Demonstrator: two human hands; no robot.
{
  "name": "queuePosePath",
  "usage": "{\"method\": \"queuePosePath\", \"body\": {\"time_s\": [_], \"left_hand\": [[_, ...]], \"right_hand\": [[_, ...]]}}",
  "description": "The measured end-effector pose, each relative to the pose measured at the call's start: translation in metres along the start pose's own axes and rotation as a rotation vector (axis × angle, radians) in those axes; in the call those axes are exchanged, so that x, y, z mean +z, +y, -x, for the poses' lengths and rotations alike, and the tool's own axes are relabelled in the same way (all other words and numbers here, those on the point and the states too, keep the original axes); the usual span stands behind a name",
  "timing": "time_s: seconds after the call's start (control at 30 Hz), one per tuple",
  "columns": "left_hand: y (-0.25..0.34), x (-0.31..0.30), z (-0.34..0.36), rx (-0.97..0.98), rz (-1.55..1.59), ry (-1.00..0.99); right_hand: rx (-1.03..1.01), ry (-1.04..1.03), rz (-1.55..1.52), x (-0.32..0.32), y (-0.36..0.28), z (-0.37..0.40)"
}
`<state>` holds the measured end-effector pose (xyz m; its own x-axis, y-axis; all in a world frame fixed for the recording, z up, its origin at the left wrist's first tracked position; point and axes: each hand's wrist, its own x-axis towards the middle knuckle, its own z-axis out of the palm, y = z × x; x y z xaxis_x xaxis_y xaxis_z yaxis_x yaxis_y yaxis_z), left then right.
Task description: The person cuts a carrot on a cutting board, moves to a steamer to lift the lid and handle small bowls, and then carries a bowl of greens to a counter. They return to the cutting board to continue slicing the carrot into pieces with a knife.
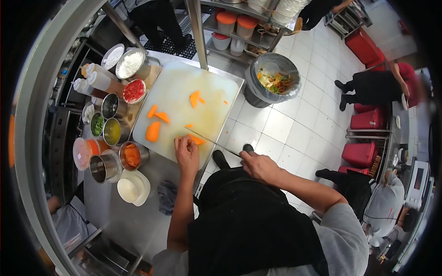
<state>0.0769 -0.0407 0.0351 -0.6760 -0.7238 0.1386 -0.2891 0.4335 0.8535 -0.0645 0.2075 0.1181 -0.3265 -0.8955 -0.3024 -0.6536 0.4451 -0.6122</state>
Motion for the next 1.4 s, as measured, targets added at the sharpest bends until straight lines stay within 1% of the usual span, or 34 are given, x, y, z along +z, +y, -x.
{"method": "queuePosePath", "body": {"time_s": [0.07, 0.17, 0.33, 0.5, 0.57, 0.7, 0.83, 0.9, 1.07, 1.23, 1.4], "left_hand": [[-0.001, 0.002, -0.001, 0.038, -0.06, 0.014], [0.0, 0.003, -0.003, 0.042, -0.09, -0.006], [0.003, 0.007, -0.004, -0.009, -0.083, 0.024], [0.002, 0.008, -0.003, -0.067, -0.061, 0.031], [-0.001, 0.01, -0.003, -0.013, -0.09, 0.045], [0.006, 0.01, -0.002, -0.065, -0.036, 0.067], [0.007, 0.01, -0.004, -0.019, -0.041, 0.08], [0.006, 0.011, -0.004, 0.002, -0.047, 0.092], [0.011, 0.01, -0.003, -0.1, -0.021, 0.069], [0.006, 0.013, -0.002, -0.068, -0.01, 0.102], [0.004, 0.011, -0.004, -0.069, -0.031, 0.095]], "right_hand": [[0.009, -0.025, 0.008, -0.002, -0.005, 0.0], [0.012, -0.053, 0.017, -0.001, -0.005, 0.001], [0.002, -0.066, 0.025, 0.002, -0.001, 0.002], [-0.066, -0.053, 0.003, 0.005, 0.008, -0.001], [-0.062, -0.062, 0.006, 0.008, 0.012, -0.002], [-0.072, -0.051, -0.003, 0.018, 0.021, -0.004], [-0.087, -0.055, -0.026, 0.016, 0.022, -0.002], [-0.073, -0.102, -0.001, 0.014, 0.024, 0.003], [-0.056, -0.119, -0.022, 0.009, 0.02, 0.002], [-0.057, -0.116, -0.031, 0.012, 0.015, -0.013], [0.016, -0.15, -0.003, 0.021, 0.008, -0.029]]}}
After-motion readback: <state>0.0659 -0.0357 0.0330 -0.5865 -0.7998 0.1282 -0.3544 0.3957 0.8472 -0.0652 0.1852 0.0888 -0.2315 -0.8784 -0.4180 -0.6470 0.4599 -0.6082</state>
